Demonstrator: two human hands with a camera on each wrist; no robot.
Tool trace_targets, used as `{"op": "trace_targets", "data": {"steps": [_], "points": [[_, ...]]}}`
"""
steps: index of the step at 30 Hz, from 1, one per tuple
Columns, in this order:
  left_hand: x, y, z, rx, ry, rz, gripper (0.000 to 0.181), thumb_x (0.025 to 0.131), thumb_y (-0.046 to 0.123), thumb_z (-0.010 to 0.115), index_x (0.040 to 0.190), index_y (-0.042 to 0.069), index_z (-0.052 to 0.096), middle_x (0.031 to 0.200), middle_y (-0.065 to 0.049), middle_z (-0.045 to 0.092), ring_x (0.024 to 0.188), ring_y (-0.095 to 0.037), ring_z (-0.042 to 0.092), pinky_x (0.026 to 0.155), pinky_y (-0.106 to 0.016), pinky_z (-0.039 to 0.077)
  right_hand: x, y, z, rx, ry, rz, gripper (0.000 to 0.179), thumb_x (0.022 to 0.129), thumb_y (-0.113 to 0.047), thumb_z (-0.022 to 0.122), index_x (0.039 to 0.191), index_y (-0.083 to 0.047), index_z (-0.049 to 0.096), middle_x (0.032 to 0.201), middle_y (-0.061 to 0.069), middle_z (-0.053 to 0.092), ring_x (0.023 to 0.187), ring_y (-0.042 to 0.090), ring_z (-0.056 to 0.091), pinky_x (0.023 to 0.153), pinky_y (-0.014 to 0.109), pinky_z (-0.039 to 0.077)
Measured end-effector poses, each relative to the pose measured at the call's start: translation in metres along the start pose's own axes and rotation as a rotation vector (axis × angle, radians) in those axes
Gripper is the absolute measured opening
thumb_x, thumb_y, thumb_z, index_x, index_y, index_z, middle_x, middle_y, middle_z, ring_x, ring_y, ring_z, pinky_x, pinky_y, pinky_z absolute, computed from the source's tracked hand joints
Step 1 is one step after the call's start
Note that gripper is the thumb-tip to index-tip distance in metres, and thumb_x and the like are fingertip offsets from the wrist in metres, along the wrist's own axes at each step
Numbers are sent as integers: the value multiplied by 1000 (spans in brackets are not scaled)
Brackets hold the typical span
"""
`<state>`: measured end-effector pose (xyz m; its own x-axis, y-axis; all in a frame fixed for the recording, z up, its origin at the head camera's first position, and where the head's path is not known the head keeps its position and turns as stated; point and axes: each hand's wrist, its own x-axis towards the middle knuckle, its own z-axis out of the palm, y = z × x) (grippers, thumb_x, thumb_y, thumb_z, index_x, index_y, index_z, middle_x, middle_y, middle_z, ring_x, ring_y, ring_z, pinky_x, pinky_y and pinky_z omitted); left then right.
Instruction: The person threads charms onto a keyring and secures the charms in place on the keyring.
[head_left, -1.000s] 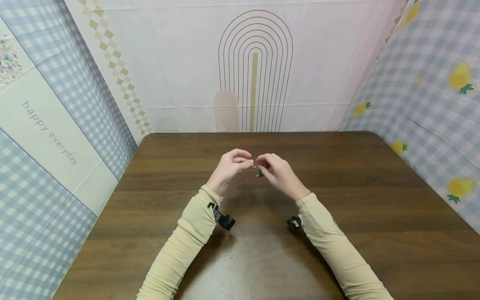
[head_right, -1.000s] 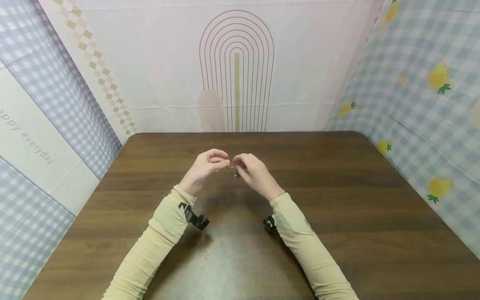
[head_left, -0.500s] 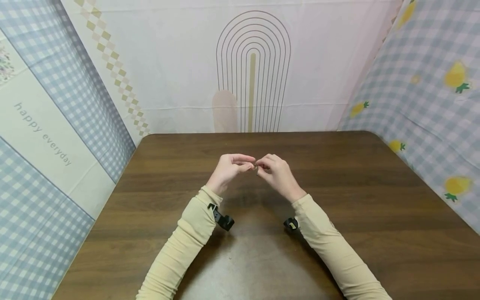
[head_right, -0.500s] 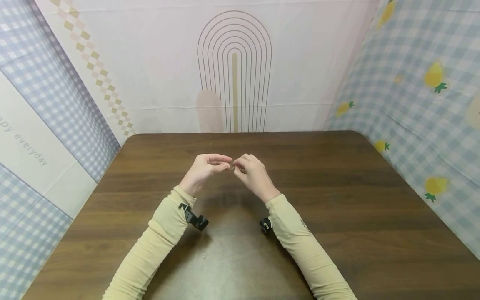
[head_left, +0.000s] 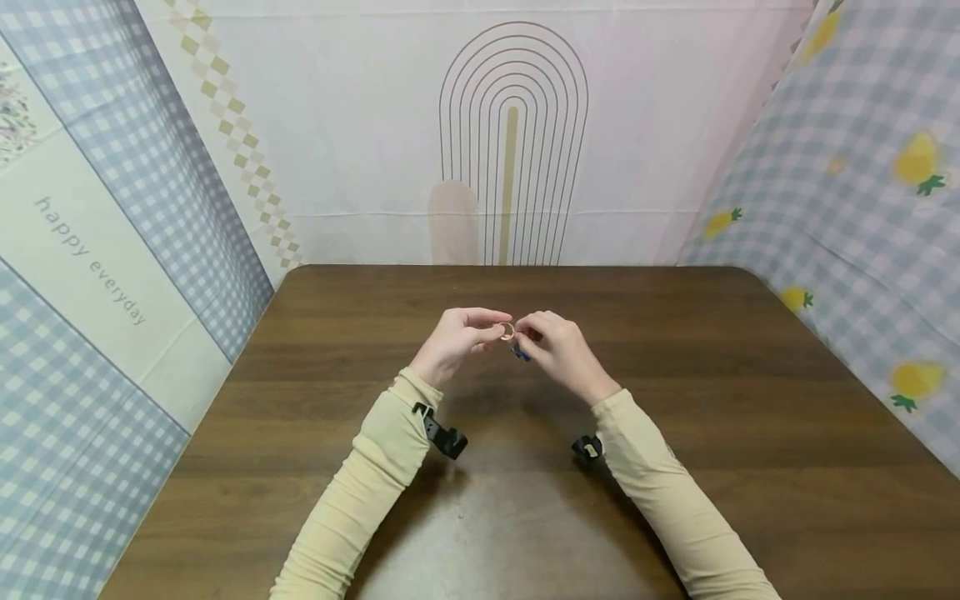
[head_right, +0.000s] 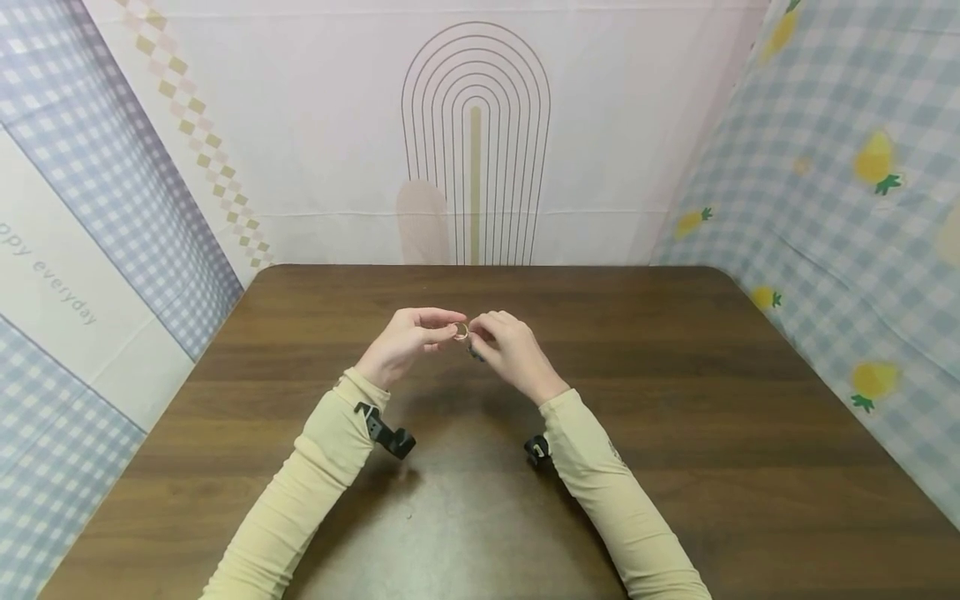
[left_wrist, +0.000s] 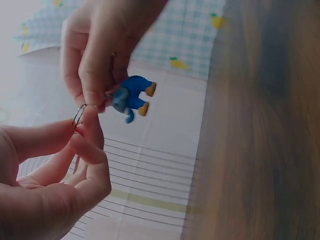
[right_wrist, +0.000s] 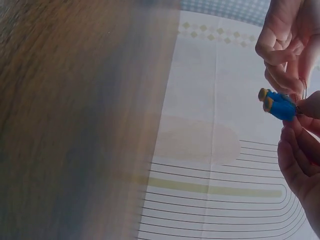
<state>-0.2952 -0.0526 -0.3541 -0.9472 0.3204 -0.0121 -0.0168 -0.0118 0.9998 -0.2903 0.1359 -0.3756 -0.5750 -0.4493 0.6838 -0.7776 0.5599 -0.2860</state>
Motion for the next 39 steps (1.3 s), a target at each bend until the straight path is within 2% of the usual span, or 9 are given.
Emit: {"op": "trace_targets", "data": {"steps": [5, 10, 13, 17, 20, 24, 28, 32, 39], "points": [[-1, 0, 2, 104, 29, 55, 26, 90, -2, 62, 114, -10, 66, 91, -10, 73, 71, -6, 62, 68, -20, 51, 0, 0, 0, 6, 9, 3, 5, 86, 3, 66, 90, 0, 68, 80, 10, 67, 72, 18, 60, 64, 37, 55], [-2, 0, 2, 144, 4, 48, 24, 90, -4, 60, 113, -10, 67, 107, -26, 69, 72, -4, 63, 76, -22, 54, 0, 0, -1, 17, -14, 18, 4, 86, 0, 68, 91, -1, 69, 81, 9, 69, 74, 17, 61, 67, 35, 56], [-2, 0, 1, 150, -34, 52, 25, 91, -1, 61, 114, -9, 66, 108, -23, 70, 75, -4, 64, 78, -23, 55, 0, 0, -2, 19, -17, 30, 4, 87, -1, 68, 90, -1, 69, 81, 9, 69, 73, 16, 61, 66, 35, 55], [-3, 1, -1, 101, -56, 43, 28, 92, 5, 63, 117, -6, 63, 98, -8, 70, 81, -6, 64, 79, -24, 53, 0, 0, -4, 30, -1, 67, 3, 88, -1, 66, 89, -2, 69, 79, 9, 68, 70, 15, 60, 62, 35, 54], [-3, 1, -1, 17, -55, 36, 31, 92, 4, 62, 121, -7, 60, 96, -3, 68, 84, -8, 66, 91, -36, 54, 1, -1, -5, 40, 11, 101, 4, 89, -3, 65, 89, -2, 68, 78, 8, 68, 68, 14, 59, 60, 30, 52], [-3, 2, 0, -70, -59, 54, 31, 92, -1, 58, 122, -11, 57, 101, -9, 68, 85, -8, 68, 105, -52, 45, 1, -3, -6, 51, 17, 126, 4, 89, -5, 65, 88, -3, 69, 77, 7, 68, 67, 13, 58, 59, 27, 50], [-2, 3, 1, -73, -40, 58, 32, 93, -2, 58, 123, -12, 58, 105, -15, 69, 81, -6, 68, 96, -40, 54, 1, -3, -6, 62, 15, 134, 3, 88, -5, 66, 88, -3, 69, 77, 7, 68, 67, 12, 58, 59, 26, 50], [-1, 3, 1, -76, -21, 45, 31, 93, -2, 58, 122, -13, 58, 98, -11, 71, 76, -5, 67, 79, -23, 57, 2, -3, -6, 61, 15, 135, 3, 88, -4, 65, 88, -3, 69, 77, 7, 68, 67, 12, 58, 59, 27, 50], [-3, 2, 0, -30, -73, 6, 29, 95, 0, 56, 121, -12, 60, 88, -2, 69, 75, -8, 65, 81, -26, 56, 1, -5, -7, 63, -4, 154, 3, 88, -3, 67, 89, -3, 69, 80, 8, 69, 67, 14, 59, 60, 29, 53]]}}
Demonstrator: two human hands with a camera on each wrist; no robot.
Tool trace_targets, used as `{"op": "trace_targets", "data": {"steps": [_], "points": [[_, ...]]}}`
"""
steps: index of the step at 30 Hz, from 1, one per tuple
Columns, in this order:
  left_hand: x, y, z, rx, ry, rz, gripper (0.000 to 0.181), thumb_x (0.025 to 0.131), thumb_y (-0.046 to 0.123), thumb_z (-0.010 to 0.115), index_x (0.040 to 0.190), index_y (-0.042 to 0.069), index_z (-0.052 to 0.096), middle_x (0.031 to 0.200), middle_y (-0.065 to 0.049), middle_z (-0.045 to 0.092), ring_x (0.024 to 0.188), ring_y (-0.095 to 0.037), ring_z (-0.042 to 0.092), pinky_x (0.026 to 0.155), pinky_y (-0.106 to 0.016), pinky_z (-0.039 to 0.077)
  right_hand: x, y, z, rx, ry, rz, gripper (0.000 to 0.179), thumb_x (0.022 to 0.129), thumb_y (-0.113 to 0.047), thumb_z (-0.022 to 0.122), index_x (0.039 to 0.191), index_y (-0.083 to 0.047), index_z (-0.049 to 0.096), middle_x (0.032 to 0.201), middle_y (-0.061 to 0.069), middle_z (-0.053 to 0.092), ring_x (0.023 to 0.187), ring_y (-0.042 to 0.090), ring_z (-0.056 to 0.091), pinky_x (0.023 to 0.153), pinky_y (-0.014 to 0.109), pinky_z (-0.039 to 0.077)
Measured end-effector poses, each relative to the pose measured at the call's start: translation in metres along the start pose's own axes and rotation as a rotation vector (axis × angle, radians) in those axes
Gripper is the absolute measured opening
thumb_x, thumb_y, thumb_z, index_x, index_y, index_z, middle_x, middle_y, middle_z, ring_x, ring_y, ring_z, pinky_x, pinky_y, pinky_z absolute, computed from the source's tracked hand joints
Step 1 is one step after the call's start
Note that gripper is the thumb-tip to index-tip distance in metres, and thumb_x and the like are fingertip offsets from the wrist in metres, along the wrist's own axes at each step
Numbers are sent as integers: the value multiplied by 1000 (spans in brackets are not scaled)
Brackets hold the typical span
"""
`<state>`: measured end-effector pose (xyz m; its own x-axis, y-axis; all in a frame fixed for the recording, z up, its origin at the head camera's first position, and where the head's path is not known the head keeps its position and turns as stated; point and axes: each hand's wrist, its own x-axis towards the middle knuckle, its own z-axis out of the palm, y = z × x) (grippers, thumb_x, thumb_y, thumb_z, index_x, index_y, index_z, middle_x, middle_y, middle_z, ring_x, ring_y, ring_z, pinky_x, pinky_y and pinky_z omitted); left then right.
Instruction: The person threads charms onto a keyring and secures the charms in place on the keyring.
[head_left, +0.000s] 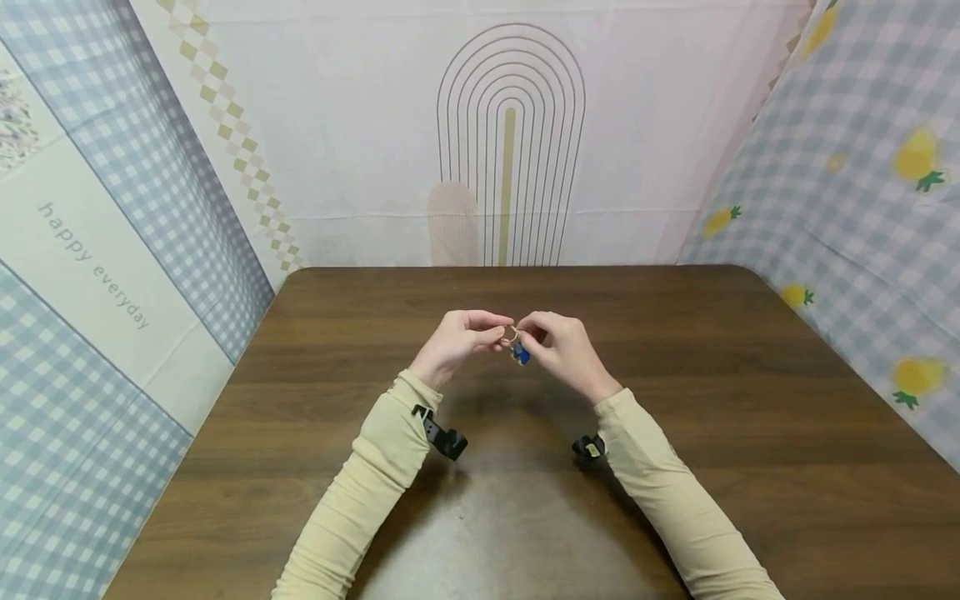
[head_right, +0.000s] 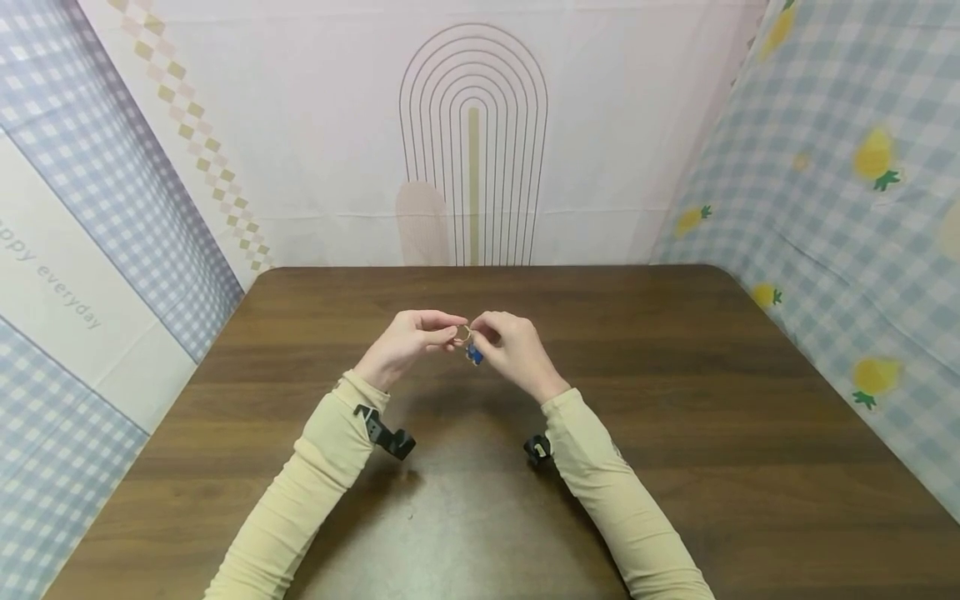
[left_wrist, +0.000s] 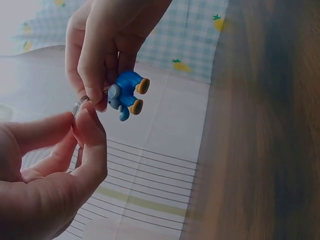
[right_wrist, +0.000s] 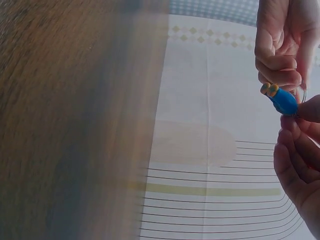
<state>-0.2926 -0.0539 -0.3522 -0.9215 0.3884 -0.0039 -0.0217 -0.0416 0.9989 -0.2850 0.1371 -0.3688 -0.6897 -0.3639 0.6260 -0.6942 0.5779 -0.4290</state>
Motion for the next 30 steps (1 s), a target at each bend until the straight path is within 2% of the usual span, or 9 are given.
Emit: {"op": "trace_targets", "data": {"steps": [5, 9, 12, 17, 23, 26, 30], "points": [[0, -2, 1, 8, -24, -8, 32, 93, 2, 60, 124, -6, 58, 93, -2, 67, 81, -7, 66, 83, -26, 56, -1, 0, 0, 11, 20, 10, 3, 88, -4, 67, 89, -3, 69, 79, 8, 70, 66, 14, 59, 60, 32, 54], [1, -3, 5, -33, 52, 19, 32, 92, 0, 61, 123, -6, 57, 94, -8, 69, 79, -7, 67, 84, -29, 57, -1, 1, 1, 26, 30, 10, 3, 88, -5, 67, 88, -3, 69, 78, 7, 70, 65, 13, 59, 59, 34, 54], [2, -4, 7, -66, 124, 48, 31, 91, -1, 62, 121, -8, 59, 94, -13, 70, 76, -7, 68, 89, -37, 57, -1, 1, 0, 34, 27, 9, 3, 89, -6, 67, 88, -3, 69, 79, 7, 71, 65, 13, 59, 60, 36, 55], [2, -2, 8, -81, 171, 58, 26, 91, -1, 63, 114, -10, 62, 89, -8, 70, 74, -9, 69, 94, -46, 54, 1, 0, -1, 31, 35, 10, 4, 89, -6, 67, 87, -3, 69, 79, 7, 71, 66, 13, 60, 60, 33, 55], [1, -1, 7, -52, 167, 54, 24, 90, -1, 63, 112, -11, 65, 88, -9, 71, 71, -10, 68, 83, -36, 59, 2, -1, -2, 38, 30, 14, 4, 89, -5, 67, 89, -3, 70, 80, 7, 70, 67, 13, 61, 62, 35, 55], [1, -1, 6, -41, 142, 49, 25, 91, -2, 62, 113, -13, 64, 88, -9, 70, 69, -10, 67, 77, -30, 58, 1, 0, -1, 32, 30, 18, 4, 89, -5, 67, 90, -3, 70, 80, 7, 70, 68, 14, 60, 63, 38, 56], [2, -4, 8, -34, 103, 40, 28, 92, 0, 61, 117, -12, 60, 93, -12, 70, 71, -9, 67, 76, -28, 59, 0, 1, -2, 26, 47, 26, 4, 89, -5, 67, 88, -3, 70, 78, 6, 70, 67, 13, 59, 62, 34, 55]]}}
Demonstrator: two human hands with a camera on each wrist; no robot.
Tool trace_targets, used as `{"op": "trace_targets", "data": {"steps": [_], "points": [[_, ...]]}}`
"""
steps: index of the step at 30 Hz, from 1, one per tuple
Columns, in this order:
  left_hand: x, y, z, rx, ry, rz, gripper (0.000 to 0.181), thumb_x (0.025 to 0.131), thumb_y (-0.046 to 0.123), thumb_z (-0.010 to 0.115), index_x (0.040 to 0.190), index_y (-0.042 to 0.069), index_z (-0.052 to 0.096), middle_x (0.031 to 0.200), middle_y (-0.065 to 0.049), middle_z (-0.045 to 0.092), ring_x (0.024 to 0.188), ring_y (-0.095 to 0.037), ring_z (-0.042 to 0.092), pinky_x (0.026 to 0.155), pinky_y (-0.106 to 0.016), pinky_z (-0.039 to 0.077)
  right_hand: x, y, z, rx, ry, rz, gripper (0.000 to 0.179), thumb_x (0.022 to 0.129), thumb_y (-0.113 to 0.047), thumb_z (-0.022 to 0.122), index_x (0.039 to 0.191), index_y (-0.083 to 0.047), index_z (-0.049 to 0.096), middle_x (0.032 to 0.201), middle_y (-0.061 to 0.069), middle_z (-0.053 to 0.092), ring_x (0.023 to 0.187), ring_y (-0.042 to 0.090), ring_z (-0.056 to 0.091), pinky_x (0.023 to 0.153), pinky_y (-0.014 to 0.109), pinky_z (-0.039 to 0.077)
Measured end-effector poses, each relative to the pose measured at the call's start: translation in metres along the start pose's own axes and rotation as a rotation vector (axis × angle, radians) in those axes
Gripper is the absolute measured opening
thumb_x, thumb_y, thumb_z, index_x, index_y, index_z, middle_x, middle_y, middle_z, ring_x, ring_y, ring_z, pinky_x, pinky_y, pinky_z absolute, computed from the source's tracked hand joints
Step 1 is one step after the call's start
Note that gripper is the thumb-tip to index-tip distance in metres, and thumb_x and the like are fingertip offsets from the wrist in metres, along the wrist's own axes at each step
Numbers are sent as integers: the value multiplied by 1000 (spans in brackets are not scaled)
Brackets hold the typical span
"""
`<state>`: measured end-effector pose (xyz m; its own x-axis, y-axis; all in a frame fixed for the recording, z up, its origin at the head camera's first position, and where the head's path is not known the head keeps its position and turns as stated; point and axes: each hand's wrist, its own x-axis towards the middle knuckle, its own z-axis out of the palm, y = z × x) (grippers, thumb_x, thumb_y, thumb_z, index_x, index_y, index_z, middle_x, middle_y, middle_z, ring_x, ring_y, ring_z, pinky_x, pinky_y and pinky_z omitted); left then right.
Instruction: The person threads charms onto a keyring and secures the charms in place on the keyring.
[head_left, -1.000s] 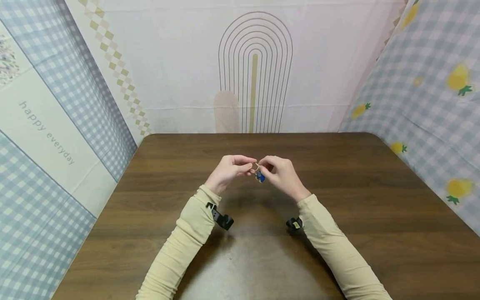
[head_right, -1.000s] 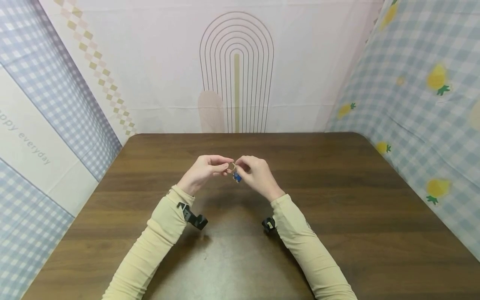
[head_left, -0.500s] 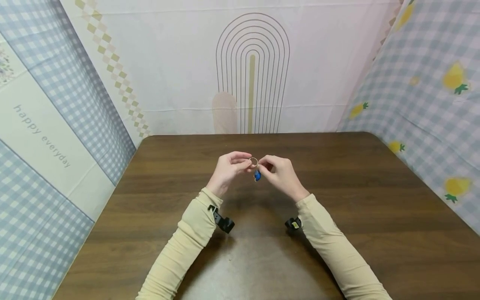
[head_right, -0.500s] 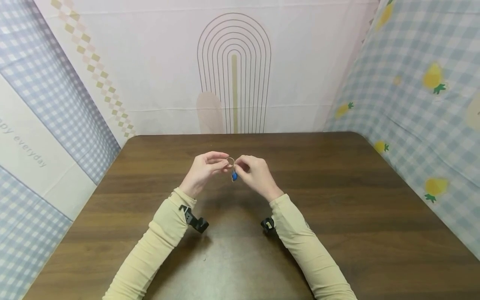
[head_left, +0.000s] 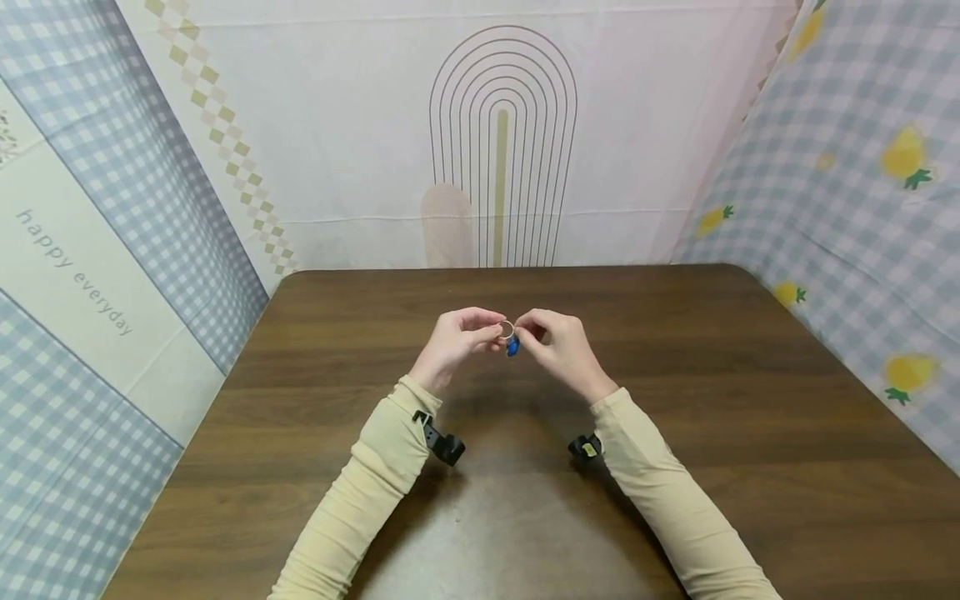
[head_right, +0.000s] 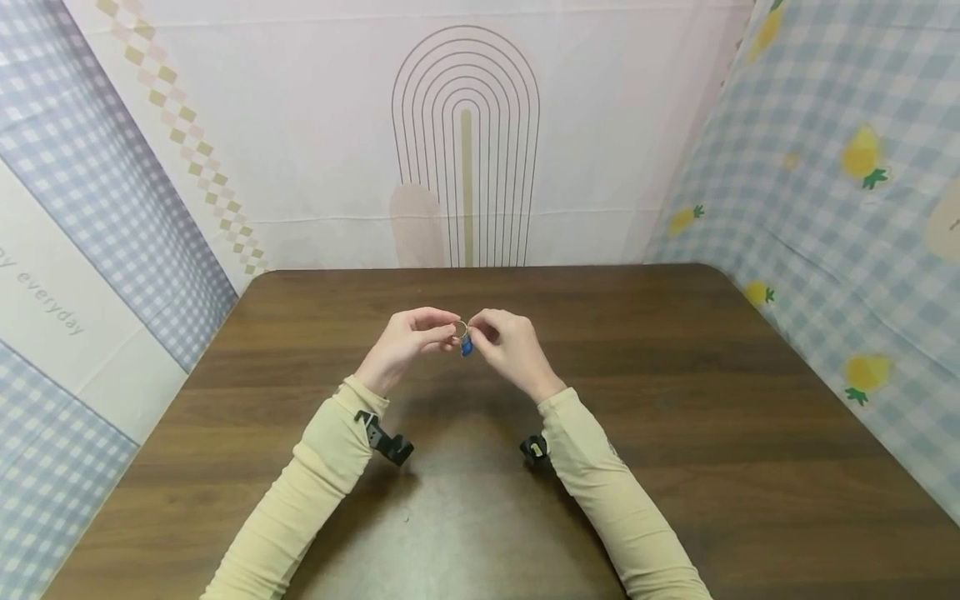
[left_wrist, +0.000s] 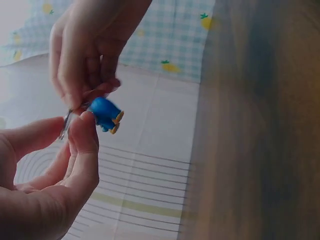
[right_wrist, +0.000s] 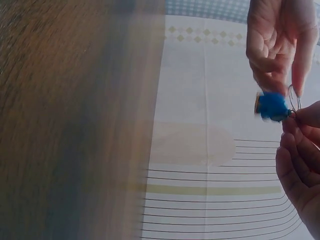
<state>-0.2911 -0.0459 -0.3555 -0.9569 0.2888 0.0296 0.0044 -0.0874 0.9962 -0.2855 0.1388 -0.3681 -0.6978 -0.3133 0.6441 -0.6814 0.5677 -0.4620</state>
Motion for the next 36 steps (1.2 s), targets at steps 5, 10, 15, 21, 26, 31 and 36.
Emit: {"op": "trace_targets", "data": {"steps": [5, 10, 15, 21, 26, 31, 36], "points": [[2, -3, 4, -15, 13, 10, 28, 92, 1, 61, 118, -8, 59, 102, -21, 70, 75, -10, 69, 81, -37, 60, 3, 0, 0, 18, 39, 0, 4, 88, -3, 66, 86, -5, 69, 76, 5, 69, 65, 11, 59, 60, 30, 53], [2, -4, 5, -44, 74, 36, 22, 92, 0, 61, 113, -8, 63, 91, -14, 72, 73, -12, 69, 85, -46, 58, 4, -2, 0, 19, 47, 18, 4, 88, -4, 66, 86, -4, 70, 75, 5, 69, 64, 12, 59, 58, 28, 50], [1, -3, 3, -30, 84, 54, 22, 91, 0, 62, 111, -10, 65, 82, -7, 71, 69, -11, 68, 71, -30, 59, 3, -1, 1, 20, 38, 26, 5, 89, -5, 66, 87, -3, 70, 76, 6, 70, 64, 12, 59, 59, 32, 52], [-1, 1, 1, -6, 50, 47, 24, 92, 1, 62, 114, -10, 64, 82, -3, 70, 69, -10, 67, 71, -27, 59, 3, -2, 1, 23, 45, 17, 4, 89, -6, 67, 88, -4, 70, 77, 6, 70, 64, 11, 58, 59, 23, 49], [0, 1, 3, -17, -9, 42, 29, 92, 1, 61, 120, -8, 59, 85, -1, 68, 73, -11, 68, 78, -32, 60, 2, 0, 0, 31, 68, 29, 4, 89, -6, 67, 87, -4, 70, 75, 6, 69, 64, 12, 57, 57, 34, 51], [2, -1, 5, -74, 28, 63, 32, 91, -5, 60, 122, -11, 55, 84, -3, 68, 73, -11, 68, 77, -30, 59, 2, -1, 1, 42, 56, 42, 4, 89, -5, 67, 86, -4, 70, 75, 6, 69, 64, 12, 57, 57, 35, 50], [3, -4, 4, -85, 88, 69, 26, 92, -4, 58, 116, -12, 59, 83, -3, 68, 70, -9, 67, 73, -26, 58, -1, -2, 3, 60, 10, 33, 4, 89, -6, 67, 87, -4, 70, 75, 6, 69, 63, 12, 57, 57, 33, 51]]}}
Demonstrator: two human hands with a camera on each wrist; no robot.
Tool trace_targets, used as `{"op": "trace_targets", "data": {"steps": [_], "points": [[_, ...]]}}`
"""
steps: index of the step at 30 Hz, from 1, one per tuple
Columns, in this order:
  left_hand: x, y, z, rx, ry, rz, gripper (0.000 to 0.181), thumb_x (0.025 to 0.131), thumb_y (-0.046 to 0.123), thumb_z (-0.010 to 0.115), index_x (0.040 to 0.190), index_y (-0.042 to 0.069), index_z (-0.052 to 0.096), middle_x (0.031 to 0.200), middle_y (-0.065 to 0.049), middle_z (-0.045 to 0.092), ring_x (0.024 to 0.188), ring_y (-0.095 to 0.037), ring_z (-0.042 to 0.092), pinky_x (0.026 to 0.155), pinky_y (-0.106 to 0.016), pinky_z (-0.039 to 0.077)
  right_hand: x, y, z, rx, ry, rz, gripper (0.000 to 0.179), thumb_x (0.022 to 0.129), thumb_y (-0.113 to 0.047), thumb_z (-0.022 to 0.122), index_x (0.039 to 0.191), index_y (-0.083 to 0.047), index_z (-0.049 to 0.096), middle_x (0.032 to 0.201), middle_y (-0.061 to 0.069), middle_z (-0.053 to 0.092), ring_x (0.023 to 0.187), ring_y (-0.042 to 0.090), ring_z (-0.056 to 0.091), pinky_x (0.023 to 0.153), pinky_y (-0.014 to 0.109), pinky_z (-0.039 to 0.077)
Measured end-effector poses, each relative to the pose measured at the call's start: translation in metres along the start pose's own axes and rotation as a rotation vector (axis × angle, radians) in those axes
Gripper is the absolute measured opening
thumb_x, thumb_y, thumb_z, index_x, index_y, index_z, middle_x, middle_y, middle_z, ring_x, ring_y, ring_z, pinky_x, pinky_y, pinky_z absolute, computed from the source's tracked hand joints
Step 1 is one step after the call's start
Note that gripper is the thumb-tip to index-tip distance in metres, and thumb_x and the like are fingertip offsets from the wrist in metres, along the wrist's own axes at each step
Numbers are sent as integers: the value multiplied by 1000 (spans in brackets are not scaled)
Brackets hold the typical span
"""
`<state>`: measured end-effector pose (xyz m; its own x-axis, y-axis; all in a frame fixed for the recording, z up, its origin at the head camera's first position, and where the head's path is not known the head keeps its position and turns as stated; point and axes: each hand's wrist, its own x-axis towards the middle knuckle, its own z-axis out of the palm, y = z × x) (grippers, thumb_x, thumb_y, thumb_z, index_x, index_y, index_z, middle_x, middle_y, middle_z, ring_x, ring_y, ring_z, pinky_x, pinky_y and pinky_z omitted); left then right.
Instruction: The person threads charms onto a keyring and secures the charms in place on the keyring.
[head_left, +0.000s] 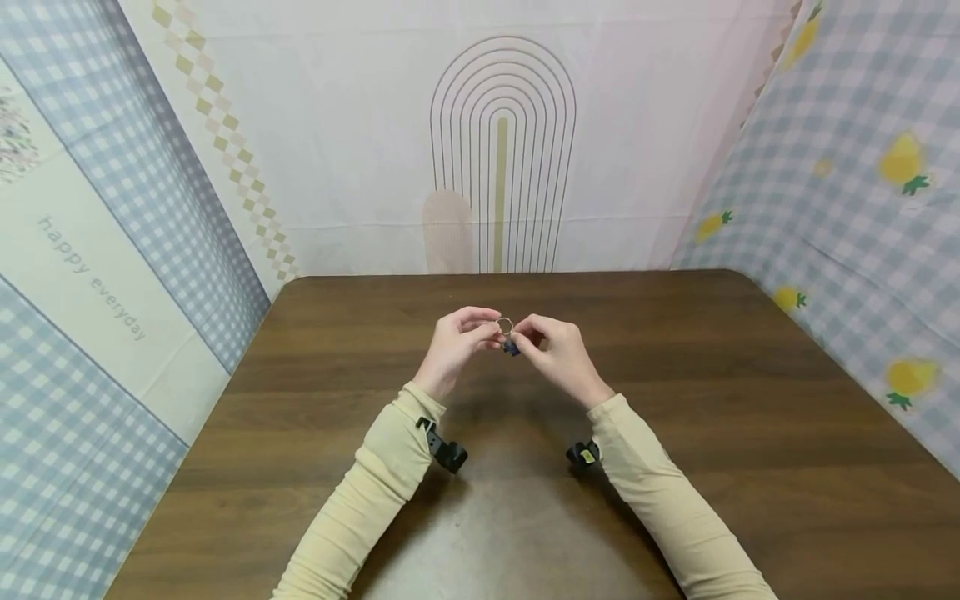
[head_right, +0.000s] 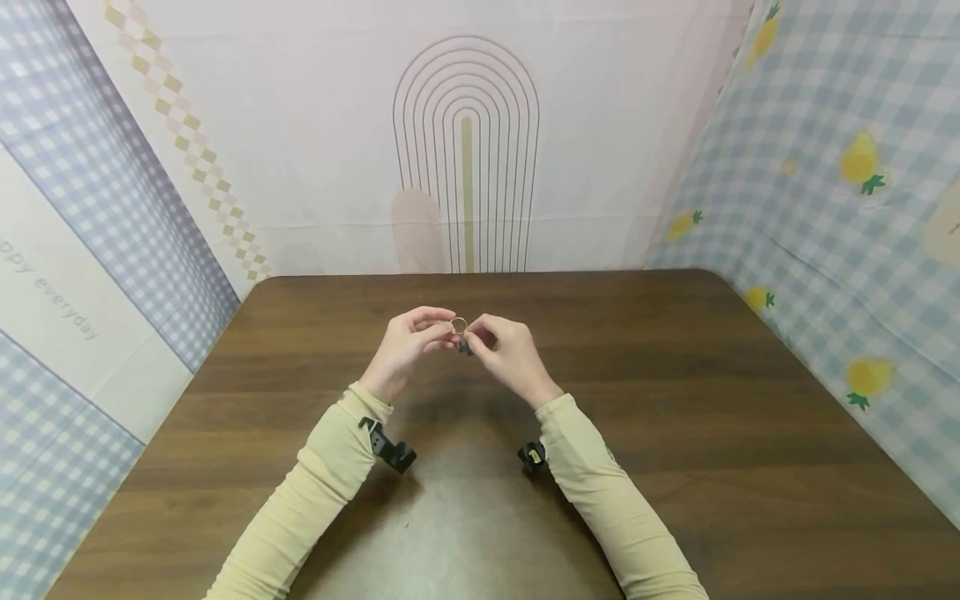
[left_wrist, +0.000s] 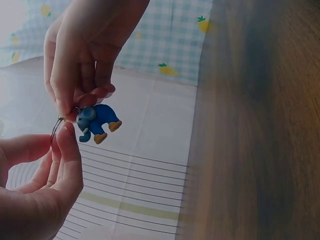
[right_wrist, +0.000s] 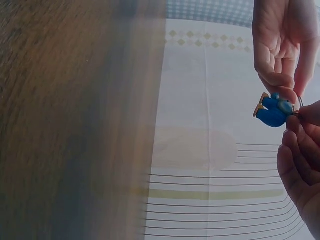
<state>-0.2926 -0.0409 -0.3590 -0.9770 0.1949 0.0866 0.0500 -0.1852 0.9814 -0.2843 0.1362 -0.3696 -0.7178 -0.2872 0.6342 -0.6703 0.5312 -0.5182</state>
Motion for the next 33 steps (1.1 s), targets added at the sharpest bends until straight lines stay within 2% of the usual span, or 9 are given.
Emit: {"op": "trace_targets", "data": {"steps": [5, 9, 13, 19, 23, 28, 33], "points": [[-1, 2, -1, 30, -4, -12, 23, 91, -1, 61, 111, -12, 63, 81, -2, 69, 69, -10, 67, 76, -29, 58, -2, 0, 0, 9, -2, -1, 6, 89, -8, 68, 88, -2, 70, 76, 7, 69, 64, 12, 57, 58, 38, 52], [-2, 3, -3, 65, -22, -16, 23, 91, -1, 61, 111, -13, 63, 79, -2, 69, 68, -9, 66, 78, -32, 59, -2, 0, 0, 4, 7, 6, 7, 90, -7, 67, 89, -1, 70, 77, 7, 69, 65, 13, 57, 58, 35, 52], [-3, 5, -4, 70, -55, -25, 24, 92, 1, 61, 112, -12, 62, 81, -2, 68, 70, -10, 66, 82, -34, 58, -1, 0, -1, -1, 9, 15, 6, 90, -7, 67, 89, -2, 70, 77, 7, 69, 65, 12, 57, 58, 31, 52], [-4, 6, -4, 69, -120, -30, 28, 93, 1, 59, 120, -8, 57, 86, -1, 68, 74, -10, 67, 79, -30, 59, 0, -2, -2, -2, 51, 5, 6, 90, -5, 66, 88, -2, 70, 76, 8, 68, 65, 13, 57, 59, 36, 53], [-4, 5, -2, 30, -105, -15, 31, 92, -2, 58, 123, -8, 55, 84, 0, 67, 74, -10, 67, 76, -27, 58, 1, -1, -1, -1, 66, -4, 6, 90, -6, 67, 88, -2, 70, 76, 8, 68, 66, 12, 56, 60, 38, 53], [-4, 4, -1, 25, -79, -8, 28, 93, -3, 58, 120, -10, 57, 81, 1, 68, 73, -9, 67, 80, -31, 58, 1, 2, 0, 3, 55, -3, 6, 90, -7, 67, 87, -2, 70, 76, 8, 69, 65, 12, 56, 59, 41, 53], [-5, 5, -1, 64, -118, -10, 26, 93, -2, 58, 117, -11, 60, 80, 2, 68, 72, -9, 66, 77, -26, 57, 1, 3, -1, -4, 63, -6, 6, 90, -6, 66, 89, -2, 69, 76, 8, 68, 65, 12, 55, 58, 38, 52]]}}
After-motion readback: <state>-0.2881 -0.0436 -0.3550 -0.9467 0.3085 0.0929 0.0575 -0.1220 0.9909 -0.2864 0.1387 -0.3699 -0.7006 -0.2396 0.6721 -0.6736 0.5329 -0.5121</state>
